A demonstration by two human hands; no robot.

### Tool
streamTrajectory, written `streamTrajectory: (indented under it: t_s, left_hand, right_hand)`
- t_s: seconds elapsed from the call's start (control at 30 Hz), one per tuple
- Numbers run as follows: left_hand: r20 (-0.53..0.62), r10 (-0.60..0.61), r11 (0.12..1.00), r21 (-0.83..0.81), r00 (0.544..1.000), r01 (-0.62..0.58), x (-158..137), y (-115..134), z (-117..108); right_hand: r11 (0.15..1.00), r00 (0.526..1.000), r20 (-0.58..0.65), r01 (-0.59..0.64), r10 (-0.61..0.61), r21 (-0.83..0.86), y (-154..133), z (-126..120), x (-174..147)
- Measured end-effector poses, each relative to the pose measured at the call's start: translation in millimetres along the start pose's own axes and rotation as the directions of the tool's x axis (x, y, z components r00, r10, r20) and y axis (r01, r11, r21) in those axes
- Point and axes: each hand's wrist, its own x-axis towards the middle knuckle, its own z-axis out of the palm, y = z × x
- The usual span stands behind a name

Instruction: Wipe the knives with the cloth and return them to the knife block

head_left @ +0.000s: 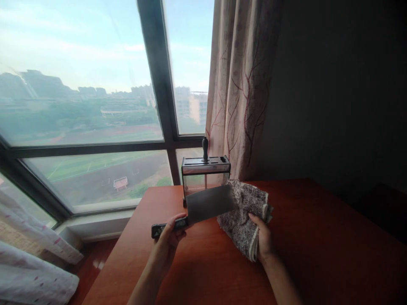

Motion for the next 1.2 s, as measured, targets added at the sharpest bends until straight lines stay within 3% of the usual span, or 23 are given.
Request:
streamTrajectory:
  t_s: [0.17, 0.37, 0.63, 0.77, 1.0, 1.2]
  left_hand:
    - [0.056, -0.017, 0.998, 0.059, 0.998, 0.013, -3.0, -1.2, 1.3]
    - [-0.023, -0.032, 0.997, -0.064, 0.999, 0.030, 0.2, -3.7, -0.2]
    - [0.007, -0.032, 0.981, -0.191, 0.999, 0.033, -0.1, -8.0, 0.9]
    - [0.054, -0.053, 0.992, -0.115, 0.997, 0.059, -8.2, -13.2, 13.2]
    - [0.085, -0.051, 0.985, 0.167, 0.995, 0.036, -12.9, -27.7, 26.2]
    - [0.091, -0.052, 0.987, 0.156, 0.994, 0.037, -10.5, -34.8, 21.6]
  right_hand:
    - [1.000, 0.998, -0.054, -0.014, 0.015, 0.014, -4.7, -0.9, 1.9]
    - [0.995, 0.994, -0.054, -0.099, 0.100, 0.016, -7.4, 1.9, -2.2]
    - [0.983, 0.970, 0.160, -0.175, 0.180, -0.050, -7.8, -1.9, -6.6]
    - [0.980, 0.962, 0.188, -0.199, 0.199, -0.023, -3.0, -1.5, -8.1]
    - [0.982, 0.975, 0.144, -0.178, 0.169, 0.055, -0.6, 2.3, -10.3]
    - [0.983, 0.970, 0.162, -0.184, 0.180, 0.010, 6.6, 7.1, -13.3]
